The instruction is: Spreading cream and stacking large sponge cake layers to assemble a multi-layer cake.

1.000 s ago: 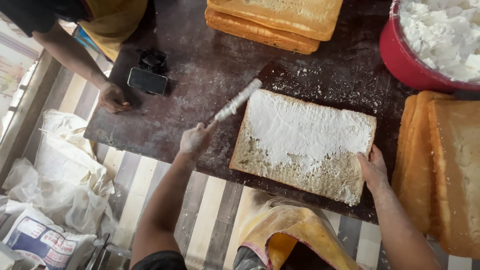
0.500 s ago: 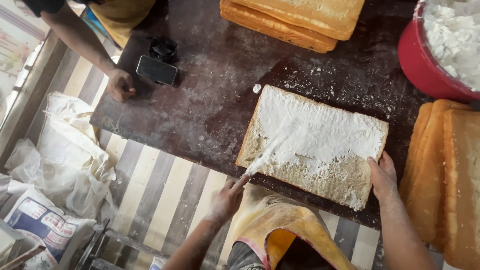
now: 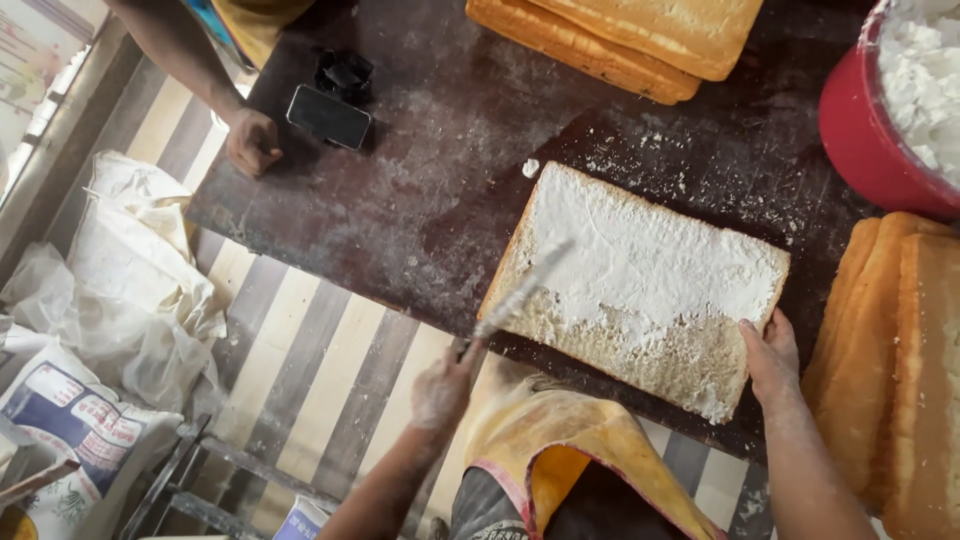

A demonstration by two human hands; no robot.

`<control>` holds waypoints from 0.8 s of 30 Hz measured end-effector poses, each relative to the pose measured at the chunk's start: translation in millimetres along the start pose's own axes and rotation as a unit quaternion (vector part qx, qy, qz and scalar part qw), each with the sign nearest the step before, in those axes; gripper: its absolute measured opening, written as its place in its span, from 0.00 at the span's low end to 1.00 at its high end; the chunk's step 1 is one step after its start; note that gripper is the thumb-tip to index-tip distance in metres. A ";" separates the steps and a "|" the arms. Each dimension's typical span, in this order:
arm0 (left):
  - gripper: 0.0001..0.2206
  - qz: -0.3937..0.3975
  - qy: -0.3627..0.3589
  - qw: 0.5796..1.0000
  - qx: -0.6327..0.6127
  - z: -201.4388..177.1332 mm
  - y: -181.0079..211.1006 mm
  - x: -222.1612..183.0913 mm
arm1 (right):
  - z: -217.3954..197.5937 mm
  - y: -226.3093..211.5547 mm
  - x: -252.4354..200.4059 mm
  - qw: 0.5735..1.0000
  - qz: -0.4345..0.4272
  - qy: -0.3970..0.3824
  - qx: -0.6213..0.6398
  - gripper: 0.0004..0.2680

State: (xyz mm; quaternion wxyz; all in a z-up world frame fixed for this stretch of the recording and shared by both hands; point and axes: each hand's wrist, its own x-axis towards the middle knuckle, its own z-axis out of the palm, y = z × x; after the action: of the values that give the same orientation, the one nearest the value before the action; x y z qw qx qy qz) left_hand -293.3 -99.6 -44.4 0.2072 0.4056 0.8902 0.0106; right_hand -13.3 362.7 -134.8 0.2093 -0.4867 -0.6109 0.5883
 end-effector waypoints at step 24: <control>0.22 0.017 0.093 0.874 -0.477 -31.6 -67.0 74.2 | 7.8 -12.3 -9.2 1.000 0.001 0.018 -0.015 0.24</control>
State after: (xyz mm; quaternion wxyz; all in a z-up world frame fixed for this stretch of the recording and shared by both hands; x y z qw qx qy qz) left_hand -396.7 -85.9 -54.8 0.2921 0.2695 0.7850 0.4753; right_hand -20.0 353.0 -122.3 0.2118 -0.5010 -0.6153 0.5705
